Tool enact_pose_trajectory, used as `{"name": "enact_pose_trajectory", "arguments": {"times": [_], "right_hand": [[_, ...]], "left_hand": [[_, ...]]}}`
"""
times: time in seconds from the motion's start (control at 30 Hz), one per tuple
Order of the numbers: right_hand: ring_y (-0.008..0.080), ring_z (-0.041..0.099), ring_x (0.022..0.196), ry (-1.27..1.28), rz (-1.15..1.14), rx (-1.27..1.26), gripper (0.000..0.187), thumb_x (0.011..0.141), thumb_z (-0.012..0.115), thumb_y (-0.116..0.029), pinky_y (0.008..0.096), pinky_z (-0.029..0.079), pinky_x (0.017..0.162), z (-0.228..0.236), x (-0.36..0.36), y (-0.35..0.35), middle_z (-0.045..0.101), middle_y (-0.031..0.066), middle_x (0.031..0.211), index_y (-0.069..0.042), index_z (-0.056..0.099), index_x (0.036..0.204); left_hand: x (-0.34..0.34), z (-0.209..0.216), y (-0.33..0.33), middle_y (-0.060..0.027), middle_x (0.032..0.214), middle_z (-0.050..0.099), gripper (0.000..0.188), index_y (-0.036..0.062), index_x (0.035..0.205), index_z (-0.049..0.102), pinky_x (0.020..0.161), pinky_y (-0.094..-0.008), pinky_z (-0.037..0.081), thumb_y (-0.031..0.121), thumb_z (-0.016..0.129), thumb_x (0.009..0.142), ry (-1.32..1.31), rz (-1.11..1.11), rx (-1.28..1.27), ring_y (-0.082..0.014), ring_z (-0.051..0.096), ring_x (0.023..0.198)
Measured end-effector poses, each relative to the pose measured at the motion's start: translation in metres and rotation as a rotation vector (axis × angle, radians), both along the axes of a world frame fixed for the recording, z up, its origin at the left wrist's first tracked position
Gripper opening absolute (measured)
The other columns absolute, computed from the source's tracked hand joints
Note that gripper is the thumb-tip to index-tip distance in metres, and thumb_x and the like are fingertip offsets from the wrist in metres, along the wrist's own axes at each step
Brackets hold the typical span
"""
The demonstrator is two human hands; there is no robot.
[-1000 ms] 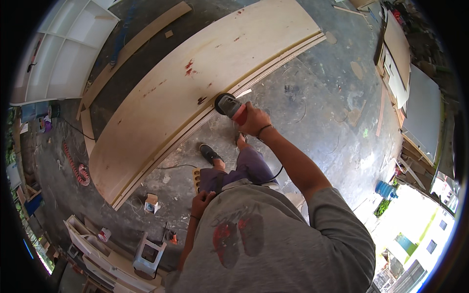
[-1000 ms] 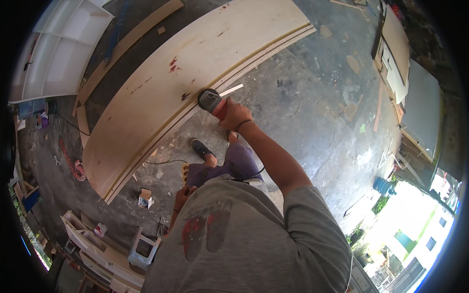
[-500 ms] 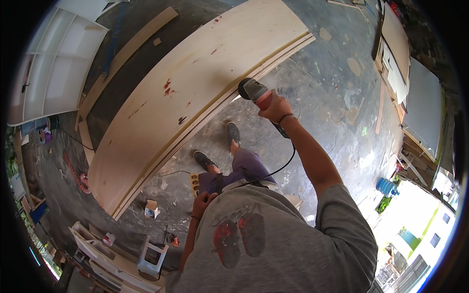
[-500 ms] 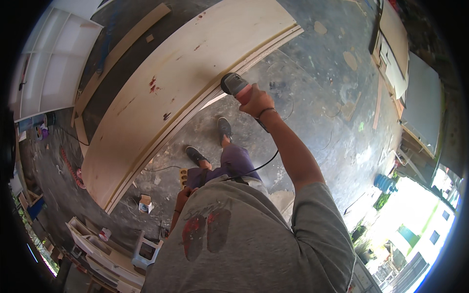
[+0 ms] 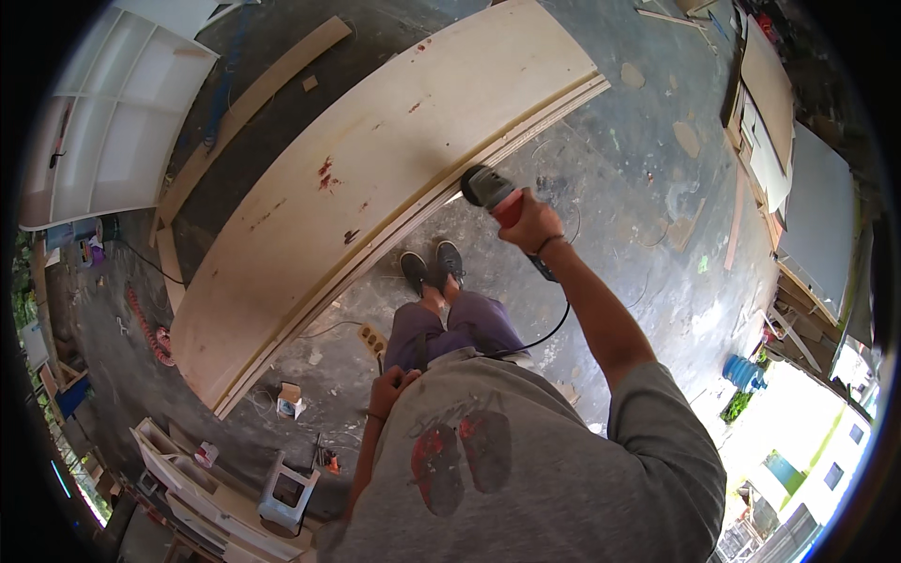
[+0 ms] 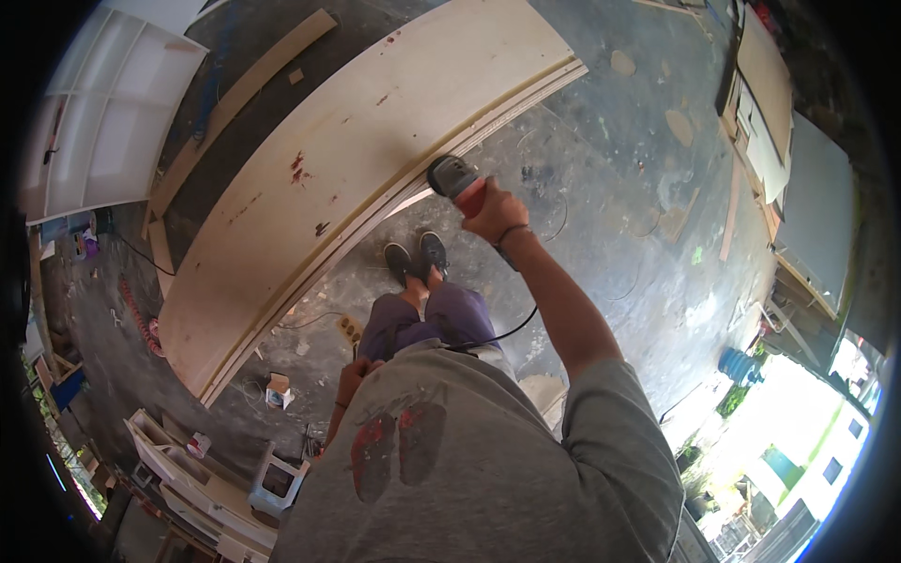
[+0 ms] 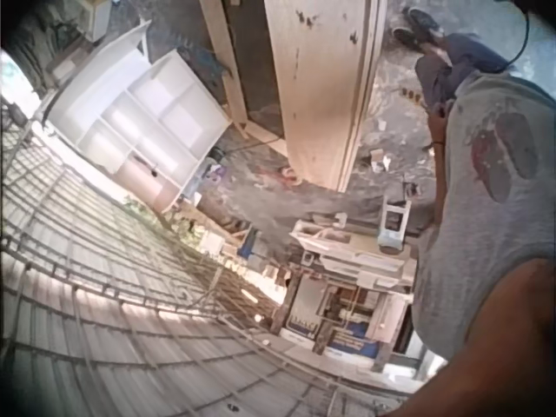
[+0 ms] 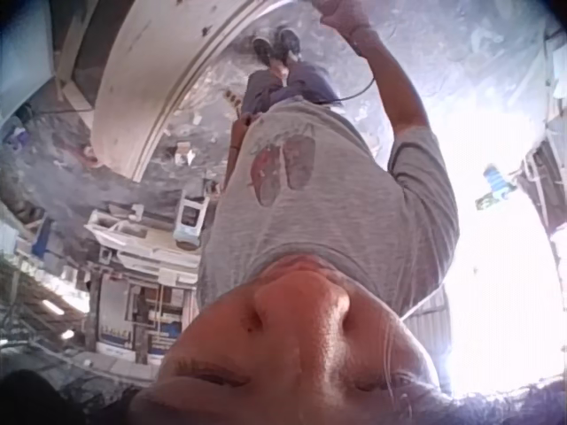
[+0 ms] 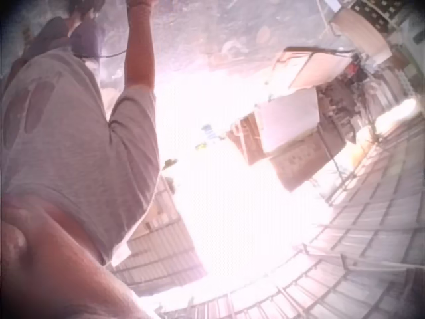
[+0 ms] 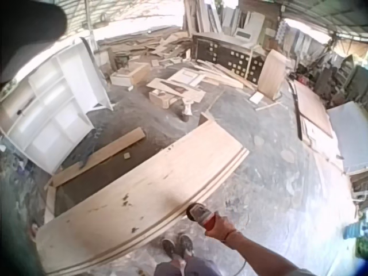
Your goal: The person sands the edge of a curved wooden board using an angle grinder and then applies a yellow-orange liquid stain to the surface using a small scraper.
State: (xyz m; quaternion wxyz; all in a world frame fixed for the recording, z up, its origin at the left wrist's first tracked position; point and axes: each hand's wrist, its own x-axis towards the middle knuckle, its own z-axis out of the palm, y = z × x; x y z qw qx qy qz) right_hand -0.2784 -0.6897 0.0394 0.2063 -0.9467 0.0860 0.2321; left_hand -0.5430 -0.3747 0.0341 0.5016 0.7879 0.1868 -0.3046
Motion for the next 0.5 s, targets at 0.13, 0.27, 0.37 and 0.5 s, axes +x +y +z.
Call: {"name": "enact_pose_trajectory", "arguments": {"times": [0.13, 0.27, 0.37, 0.5], "right_hand": [[0.0372, 0.061, 0.086, 0.064, 0.067, -0.012, 0.064, 0.053, 0.072, -0.034, 0.0441, 0.049, 0.075, -0.007, -0.017, 0.023, 0.063, 0.0206, 0.090, -0.007, 0.046, 0.105], [0.0382, 0.061, 0.084, -0.029, -0.073, -0.031, 0.068, 0.051, 0.073, -0.033, 0.0433, 0.049, 0.074, -0.016, 0.003, -0.002, 0.063, 0.0212, 0.087, -0.005, 0.046, 0.107], [0.0364, 0.061, 0.086, -0.095, -0.220, -0.044, 0.072, 0.052, 0.073, -0.034, 0.0429, 0.049, 0.074, -0.019, 0.025, -0.029, 0.063, 0.0216, 0.088, -0.001, 0.046, 0.109], [0.0364, 0.061, 0.085, -0.066, -0.207, -0.024, 0.071, 0.052, 0.072, -0.035, 0.0432, 0.049, 0.075, -0.014, 0.020, -0.024, 0.063, 0.0216, 0.088, -0.002, 0.046, 0.109]], "left_hand": [[0.007, -0.002, 0.007, -0.0063, 0.050, 0.044, 0.044, 0.0002, 0.061, 0.050, 0.046, -0.0286, 0.035, 0.036, 0.069, 0.077, -0.013, 0.004, -0.032, -0.0087, 0.037, 0.049], [0.002, -0.001, 0.020, -0.0058, 0.049, 0.044, 0.045, 0.0002, 0.060, 0.049, 0.046, -0.0285, 0.035, 0.036, 0.069, 0.077, 0.022, 0.010, -0.041, -0.0083, 0.036, 0.049], [-0.004, -0.004, 0.030, -0.0053, 0.049, 0.043, 0.045, 0.0005, 0.060, 0.048, 0.045, -0.0282, 0.035, 0.036, 0.069, 0.077, 0.028, 0.036, -0.046, -0.0076, 0.036, 0.050], [-0.002, -0.005, 0.038, -0.0047, 0.049, 0.043, 0.045, 0.0006, 0.060, 0.047, 0.045, -0.0280, 0.034, 0.036, 0.069, 0.077, 0.007, 0.055, -0.039, -0.0066, 0.035, 0.051]]}}
